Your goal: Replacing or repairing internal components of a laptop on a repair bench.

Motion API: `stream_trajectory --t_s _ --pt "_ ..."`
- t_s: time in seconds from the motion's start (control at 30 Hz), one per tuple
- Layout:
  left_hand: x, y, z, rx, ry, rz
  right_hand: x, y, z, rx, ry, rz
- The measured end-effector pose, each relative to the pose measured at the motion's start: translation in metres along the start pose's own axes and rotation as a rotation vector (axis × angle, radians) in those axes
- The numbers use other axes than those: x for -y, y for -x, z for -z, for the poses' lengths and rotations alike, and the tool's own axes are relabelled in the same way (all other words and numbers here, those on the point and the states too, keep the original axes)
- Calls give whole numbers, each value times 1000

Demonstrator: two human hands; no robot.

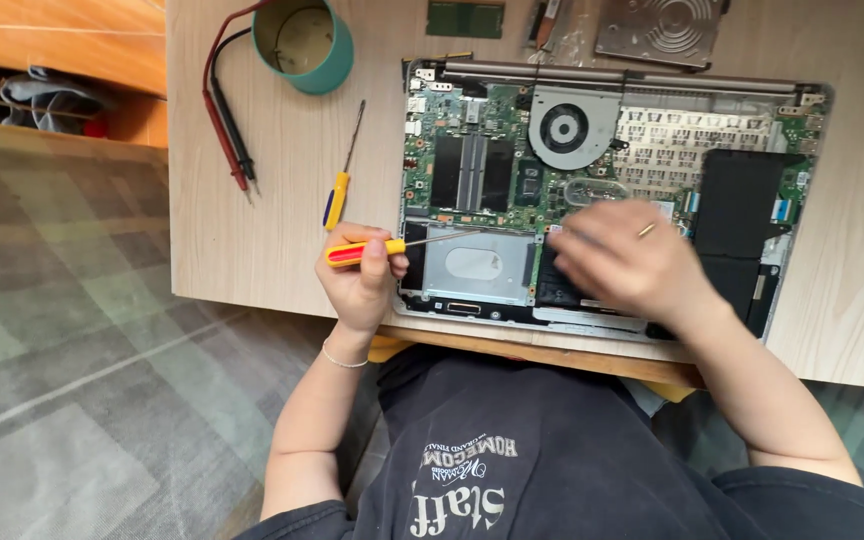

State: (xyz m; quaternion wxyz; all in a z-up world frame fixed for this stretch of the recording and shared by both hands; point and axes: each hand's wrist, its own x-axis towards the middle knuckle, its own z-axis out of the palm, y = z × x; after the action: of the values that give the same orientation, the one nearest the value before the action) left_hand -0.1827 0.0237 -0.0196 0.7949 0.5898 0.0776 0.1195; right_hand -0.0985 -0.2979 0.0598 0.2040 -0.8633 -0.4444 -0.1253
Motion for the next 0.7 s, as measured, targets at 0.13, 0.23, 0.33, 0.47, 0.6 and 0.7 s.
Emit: stream_trajectory --t_s 0.13,0.23,0.33,0.47,0.6,0.7 --pt "0 3 11 -99 -8 -22 38 -9 -21 47 -62 235" --pt "4 7 18 -158 -81 -37 64 -12 -36 146 -124 305" --pt "9 11 20 -201 -96 -37 81 -18 -48 266 -75 264" --pt "13 14 20 -208 -108 -44 88 -25 -66 297 -34 198" --pt "17 12 20 -209 -106 -35 86 -30 -75 334 -76 85" --pt "19 12 22 -204 -108 -31 85 -29 -78 345 -128 60"
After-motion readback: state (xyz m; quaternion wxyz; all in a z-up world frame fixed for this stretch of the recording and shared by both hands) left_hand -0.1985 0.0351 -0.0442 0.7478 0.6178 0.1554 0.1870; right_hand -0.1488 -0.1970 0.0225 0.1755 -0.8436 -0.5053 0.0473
